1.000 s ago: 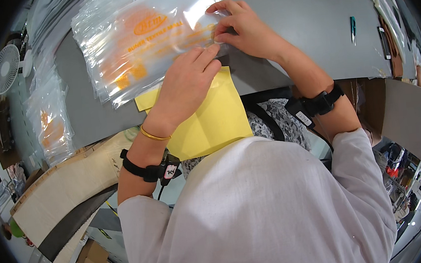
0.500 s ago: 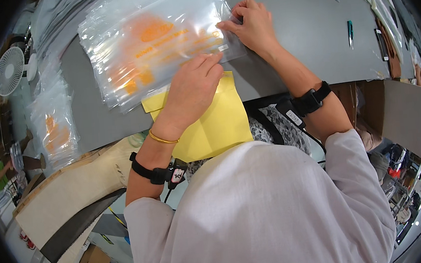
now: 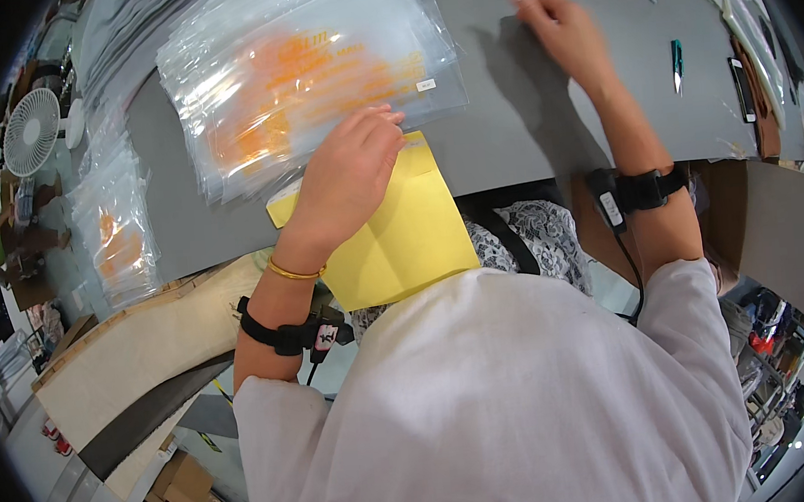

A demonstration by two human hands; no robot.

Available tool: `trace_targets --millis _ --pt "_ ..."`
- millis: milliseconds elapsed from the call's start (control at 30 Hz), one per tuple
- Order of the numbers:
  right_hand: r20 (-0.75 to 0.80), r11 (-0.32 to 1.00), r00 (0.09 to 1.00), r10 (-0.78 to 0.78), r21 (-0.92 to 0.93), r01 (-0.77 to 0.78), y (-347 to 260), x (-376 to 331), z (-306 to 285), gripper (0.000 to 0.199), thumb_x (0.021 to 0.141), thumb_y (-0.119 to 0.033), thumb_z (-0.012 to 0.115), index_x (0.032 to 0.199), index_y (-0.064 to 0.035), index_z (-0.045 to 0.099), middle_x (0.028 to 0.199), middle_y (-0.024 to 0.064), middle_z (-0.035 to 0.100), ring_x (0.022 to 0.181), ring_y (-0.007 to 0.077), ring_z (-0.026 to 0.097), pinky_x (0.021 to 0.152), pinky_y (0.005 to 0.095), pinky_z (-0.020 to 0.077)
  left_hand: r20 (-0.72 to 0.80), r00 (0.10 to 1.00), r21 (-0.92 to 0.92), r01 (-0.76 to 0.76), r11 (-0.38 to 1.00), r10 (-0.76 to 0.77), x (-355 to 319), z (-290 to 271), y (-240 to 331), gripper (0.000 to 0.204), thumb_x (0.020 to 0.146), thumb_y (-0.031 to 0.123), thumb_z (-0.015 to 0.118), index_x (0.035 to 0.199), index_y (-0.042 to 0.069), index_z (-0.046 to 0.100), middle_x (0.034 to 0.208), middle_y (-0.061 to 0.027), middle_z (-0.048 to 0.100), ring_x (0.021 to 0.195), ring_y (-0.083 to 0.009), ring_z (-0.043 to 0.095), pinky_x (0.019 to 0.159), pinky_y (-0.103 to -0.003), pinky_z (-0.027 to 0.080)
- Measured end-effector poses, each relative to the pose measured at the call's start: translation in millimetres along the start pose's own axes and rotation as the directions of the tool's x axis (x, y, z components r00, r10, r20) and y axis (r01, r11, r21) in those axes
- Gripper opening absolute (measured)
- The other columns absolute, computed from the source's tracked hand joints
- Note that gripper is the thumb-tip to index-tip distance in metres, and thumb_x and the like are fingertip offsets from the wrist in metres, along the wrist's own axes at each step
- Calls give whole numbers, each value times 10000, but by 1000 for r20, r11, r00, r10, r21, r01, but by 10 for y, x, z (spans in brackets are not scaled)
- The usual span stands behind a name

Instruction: The person repeatedly peels small white labels from a yellow sheet and sticks them onto clear plastic bags containing orange items on a gray table. The person handles the bags one at a time, placing each labeled bag into a growing stack.

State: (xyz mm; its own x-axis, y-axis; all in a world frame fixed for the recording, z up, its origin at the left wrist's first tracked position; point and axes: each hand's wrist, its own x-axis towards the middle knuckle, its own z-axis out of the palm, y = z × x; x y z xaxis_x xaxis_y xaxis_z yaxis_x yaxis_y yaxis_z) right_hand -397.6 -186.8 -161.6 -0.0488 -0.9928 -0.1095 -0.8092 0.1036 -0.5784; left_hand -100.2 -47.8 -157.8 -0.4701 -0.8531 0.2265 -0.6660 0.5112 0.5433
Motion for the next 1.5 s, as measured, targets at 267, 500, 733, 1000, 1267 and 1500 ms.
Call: trace_targets --millis 267,500,733,1000,1267,1500 --pt "-111 847 857 -503 134 514 223 67 845 350 997 -354 707 920 -19 772 990 78 682 865 232 643 817 343 493 -8 1000 -42 1 999 -1 80 -15 18 89 966 49 675 1040 1 665 1137 -112 730 1176 -322 649 968 -420 546" --pt "-122 968 969 -214 -159 194 851 479 -405 404 1074 -385 596 1165 -19 742 976 118 768 830 242 717 795 357 555 79 974 -116 223 968 -215 2 -157 22 152 1033 118 635 1065 -25 676 914 -90 685 805 -236 575 751 -330 489" --pt "-35 671 716 -697 321 669 -328 -879 147 430 882 -277 841 1248 -92 709 1110 117 743 942 316 721 839 397 565 220 908 -346 414 842 -356 147 -202 19 197 1050 218 631 1065 29 685 798 -90 643 701 -185 608 657 -318 467" --pt "-212 563 568 -795 90 822 -584 -1118 373 289 796 -90 856 1075 -107 785 1026 25 678 898 233 630 750 339 542 478 801 -775 578 255 -360 44 -325 89 224 1062 188 650 1190 10 696 1011 11 723 874 -44 667 761 -212 537" --pt "-170 624 686 -708 303 720 -535 -1166 417 156 802 -125 846 943 -94 787 938 21 662 885 237 636 716 367 542 519 757 -816 577 34 -396 58 -342 246 228 1057 145 644 1204 -19 700 1034 -45 749 882 -84 716 773 -235 584" --pt "61 730 840 -539 532 429 -567 -1187 315 154 860 -125 831 968 -76 732 952 30 675 854 194 661 677 325 526 498 797 -832 550 71 -342 38 -253 171 219 1070 212 648 1164 27 721 1012 14 731 886 -40 671 770 -214 538"
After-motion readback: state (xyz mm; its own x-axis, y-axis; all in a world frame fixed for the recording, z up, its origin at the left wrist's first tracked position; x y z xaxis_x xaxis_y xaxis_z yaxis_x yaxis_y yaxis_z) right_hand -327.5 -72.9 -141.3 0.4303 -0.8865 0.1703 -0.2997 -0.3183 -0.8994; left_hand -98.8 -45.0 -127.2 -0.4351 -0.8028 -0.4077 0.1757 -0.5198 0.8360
